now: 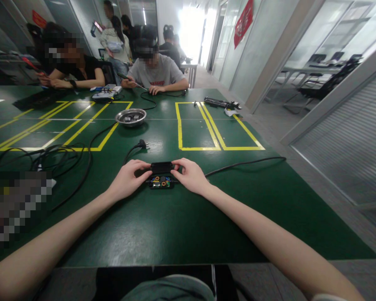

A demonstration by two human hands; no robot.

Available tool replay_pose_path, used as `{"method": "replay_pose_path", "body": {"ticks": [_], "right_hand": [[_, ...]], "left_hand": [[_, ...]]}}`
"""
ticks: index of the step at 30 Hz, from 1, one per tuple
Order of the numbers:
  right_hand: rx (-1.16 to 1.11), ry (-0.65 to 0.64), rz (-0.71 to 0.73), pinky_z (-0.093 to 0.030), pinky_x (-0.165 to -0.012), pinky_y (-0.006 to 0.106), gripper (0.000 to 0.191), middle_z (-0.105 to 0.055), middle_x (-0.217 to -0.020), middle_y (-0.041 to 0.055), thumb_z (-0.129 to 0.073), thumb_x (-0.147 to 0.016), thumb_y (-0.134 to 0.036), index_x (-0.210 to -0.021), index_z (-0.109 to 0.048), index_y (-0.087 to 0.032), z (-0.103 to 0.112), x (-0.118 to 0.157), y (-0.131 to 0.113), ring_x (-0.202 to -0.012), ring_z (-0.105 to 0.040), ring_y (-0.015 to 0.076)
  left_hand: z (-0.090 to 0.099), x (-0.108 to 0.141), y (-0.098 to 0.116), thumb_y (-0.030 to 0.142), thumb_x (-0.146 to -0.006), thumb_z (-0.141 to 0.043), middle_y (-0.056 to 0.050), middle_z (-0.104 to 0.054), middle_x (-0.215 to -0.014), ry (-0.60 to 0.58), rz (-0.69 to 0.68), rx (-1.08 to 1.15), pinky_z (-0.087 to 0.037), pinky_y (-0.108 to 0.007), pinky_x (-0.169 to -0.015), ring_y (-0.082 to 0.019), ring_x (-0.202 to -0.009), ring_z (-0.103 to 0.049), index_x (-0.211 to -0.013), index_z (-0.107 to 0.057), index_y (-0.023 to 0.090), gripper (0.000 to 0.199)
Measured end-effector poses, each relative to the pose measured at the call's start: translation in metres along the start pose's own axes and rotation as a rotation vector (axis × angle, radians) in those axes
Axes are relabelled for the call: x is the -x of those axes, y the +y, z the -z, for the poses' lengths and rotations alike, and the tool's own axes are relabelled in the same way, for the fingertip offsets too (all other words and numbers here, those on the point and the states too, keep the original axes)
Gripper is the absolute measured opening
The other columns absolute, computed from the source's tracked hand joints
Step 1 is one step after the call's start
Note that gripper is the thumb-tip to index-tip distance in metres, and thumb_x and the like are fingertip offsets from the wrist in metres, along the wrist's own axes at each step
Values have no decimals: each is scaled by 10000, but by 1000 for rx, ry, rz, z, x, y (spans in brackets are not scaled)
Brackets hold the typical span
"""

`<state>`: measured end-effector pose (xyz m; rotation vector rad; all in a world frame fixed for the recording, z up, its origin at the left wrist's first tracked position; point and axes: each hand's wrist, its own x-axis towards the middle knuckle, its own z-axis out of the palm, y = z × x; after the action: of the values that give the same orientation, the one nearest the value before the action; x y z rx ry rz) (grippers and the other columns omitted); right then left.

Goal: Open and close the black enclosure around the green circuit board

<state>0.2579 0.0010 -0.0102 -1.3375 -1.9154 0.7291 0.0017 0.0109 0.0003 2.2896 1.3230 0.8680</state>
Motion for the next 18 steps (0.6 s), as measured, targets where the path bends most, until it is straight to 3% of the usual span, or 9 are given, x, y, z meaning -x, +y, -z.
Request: {"method": "replay_pose_path", "body": {"ticks": [6, 10, 18], "right_hand": [[-250, 42, -22, -498, -619, 283, 216, -730, -888, 23, -720, -810, -341, -959, -662, -195, 1, -1, 0, -653, -605, 134], [-357, 21, -23, -569, -693, 307, 255, -745, -872, 39, -731, -795, -321, -1012, -702, -192, 3, 2, -5, -764, -699, 172], [-355, -15, -33, -599, -672, 319, 335, -754, -852, 47, -726, -829, -380, -1102, -734, -186, 3, 8, -8, -714, -705, 179]], "left_hand": [[0, 3, 8, 283, -861, -703, -48, -810, -939, -26, 141, 303, -596, -363, -831, -219, -848, -753, -1103, -755, 188, 265], [3, 4, 12, 288, -845, -690, -57, -805, -926, -26, 153, 411, -621, -359, -796, -216, -821, -763, -1155, -737, 166, 336], [7, 6, 13, 309, -824, -720, -78, -815, -931, -85, 194, 549, -641, -415, -898, -242, -875, -786, -1091, -740, 131, 322]]}}
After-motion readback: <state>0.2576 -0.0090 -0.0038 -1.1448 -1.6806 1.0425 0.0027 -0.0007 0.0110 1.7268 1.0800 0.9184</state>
